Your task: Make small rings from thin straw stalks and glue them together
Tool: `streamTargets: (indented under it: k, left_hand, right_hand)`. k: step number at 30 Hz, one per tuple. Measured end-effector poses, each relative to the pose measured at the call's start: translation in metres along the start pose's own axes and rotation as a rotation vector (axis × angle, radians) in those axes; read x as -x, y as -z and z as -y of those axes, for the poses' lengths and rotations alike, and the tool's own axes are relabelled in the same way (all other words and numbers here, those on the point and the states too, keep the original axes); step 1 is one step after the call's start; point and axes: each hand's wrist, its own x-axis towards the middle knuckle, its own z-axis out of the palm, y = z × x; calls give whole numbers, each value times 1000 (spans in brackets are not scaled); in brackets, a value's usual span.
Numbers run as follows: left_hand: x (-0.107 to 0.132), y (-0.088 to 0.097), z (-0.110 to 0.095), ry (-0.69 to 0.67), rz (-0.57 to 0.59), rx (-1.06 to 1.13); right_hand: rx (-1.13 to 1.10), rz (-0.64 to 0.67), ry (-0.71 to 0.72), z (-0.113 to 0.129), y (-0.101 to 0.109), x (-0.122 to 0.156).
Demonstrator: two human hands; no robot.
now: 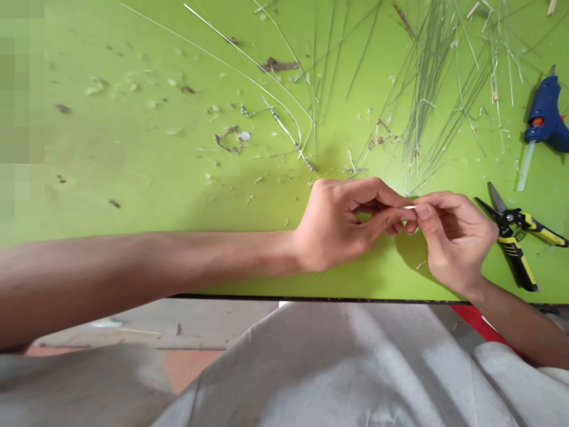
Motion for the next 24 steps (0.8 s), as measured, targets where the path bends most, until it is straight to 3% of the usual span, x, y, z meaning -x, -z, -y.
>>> streamTargets:
  k: [4,7,11,19,24]
  left_hand:
    - [-7,0,-3,124,24,188]
    - [-12,0,-5,144,-8,262]
    - [-16,0,-7,173,-33,235]
    - [-12,1,-6,219,33,162]
    - [-10,1,-6,209,45,112]
  right_hand:
    - [-2,3,-10,0,2,-4]
    - [-51,44,47,-3,2,-6]
    - [-57,60,131,-11,2,-8]
    - [-53,-16,279,-16,6,-16]
    - [-96,5,223,-16,8,-16]
